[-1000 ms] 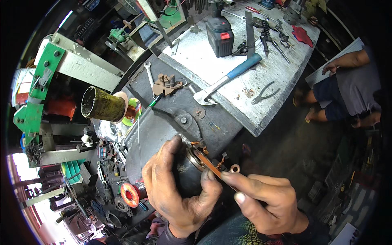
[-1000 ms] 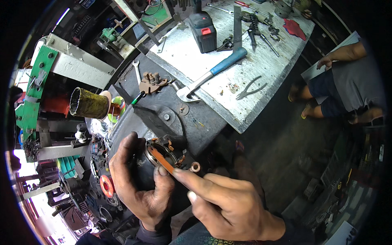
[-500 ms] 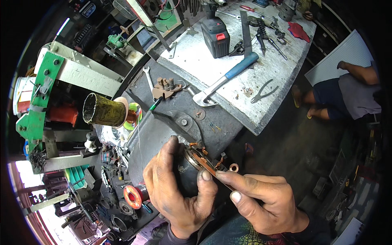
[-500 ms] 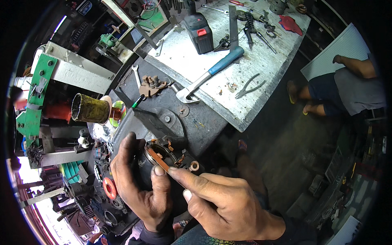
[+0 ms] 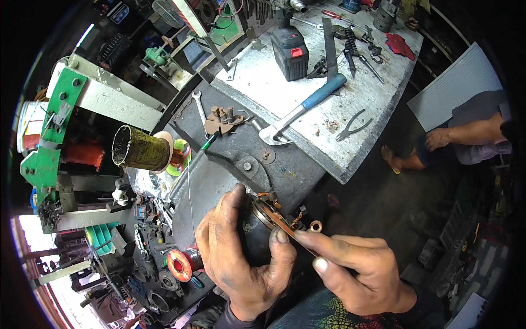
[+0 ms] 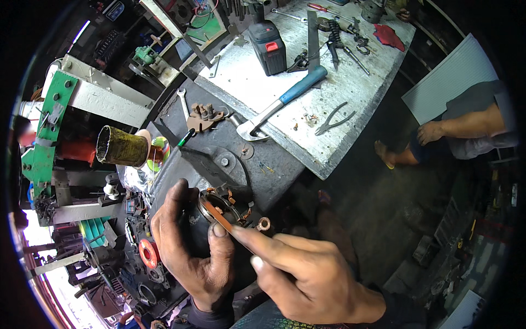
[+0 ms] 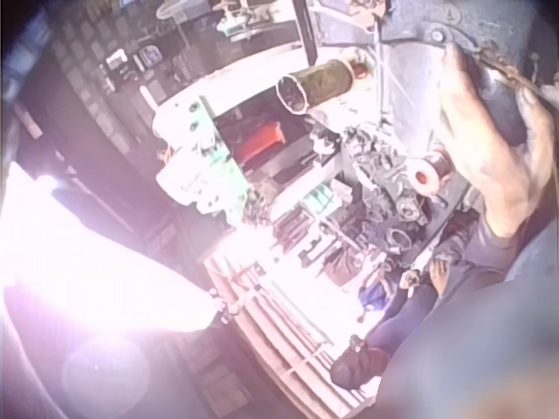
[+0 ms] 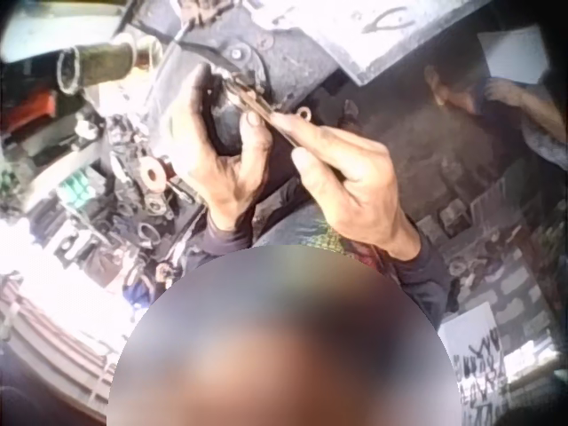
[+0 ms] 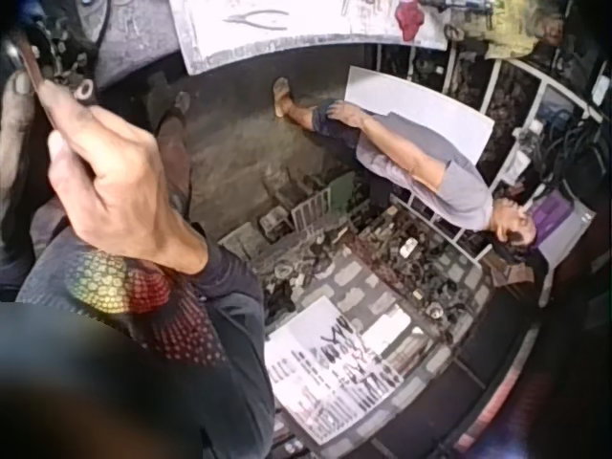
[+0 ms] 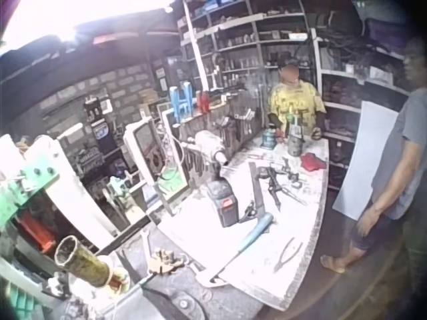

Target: The person grinds a small metal part at a bench grinder, then moves to a workbench to assemble a cylindrical electrical component. They use a lighter to heat the part, cut copper wire with pliers, and insert the wire into the component.

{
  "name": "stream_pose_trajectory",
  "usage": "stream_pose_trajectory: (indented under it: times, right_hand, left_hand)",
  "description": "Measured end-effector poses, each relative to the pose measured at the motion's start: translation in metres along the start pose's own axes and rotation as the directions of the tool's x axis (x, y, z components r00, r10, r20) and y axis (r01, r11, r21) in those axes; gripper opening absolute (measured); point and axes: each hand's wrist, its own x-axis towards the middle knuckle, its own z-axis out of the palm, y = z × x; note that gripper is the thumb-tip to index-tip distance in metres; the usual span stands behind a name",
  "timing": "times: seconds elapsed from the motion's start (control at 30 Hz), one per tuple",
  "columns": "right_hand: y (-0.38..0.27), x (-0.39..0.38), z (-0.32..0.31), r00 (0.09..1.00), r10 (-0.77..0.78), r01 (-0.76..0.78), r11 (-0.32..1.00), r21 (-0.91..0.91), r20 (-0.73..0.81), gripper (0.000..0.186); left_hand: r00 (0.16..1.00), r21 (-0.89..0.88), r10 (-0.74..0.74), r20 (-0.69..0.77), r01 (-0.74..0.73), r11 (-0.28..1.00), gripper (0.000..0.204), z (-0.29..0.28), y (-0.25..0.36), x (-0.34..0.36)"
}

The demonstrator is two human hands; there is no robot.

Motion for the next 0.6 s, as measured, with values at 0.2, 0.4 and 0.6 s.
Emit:
stream_pose_trajectory:
  times: [0.2, 0.4, 0.6]
  right_hand:
    - [0.0011, -0.0005, -0.0047, 0.996, 0.057, -0.054, 0.998, -0.034, 0.072, 0.038]
    - [0.0035, -0.0037, -0.0036, 0.999, 0.011, -0.009, 0.999, -0.052, 0.046, 0.039]
    - [0.0073, -0.0003, -0.0036, 0.997, -0.016, 0.019, 0.999, -0.030, 0.081, 0.040]
  left_hand:
    - [1.000, 0.029, 0.012, 0.008, -0.012, 0.999, 0.063, -0.0005, 0.0005, 0.0003]
    - [1.000, 0.032, 0.005, 0.003, -0.005, 0.999, 0.062, 0.0007, 0.0006, 0.0010]
    - [1.000, 0.059, 0.012, 0.014, -0.013, 0.998, 0.063, -0.0015, -0.0002, 0.0012]
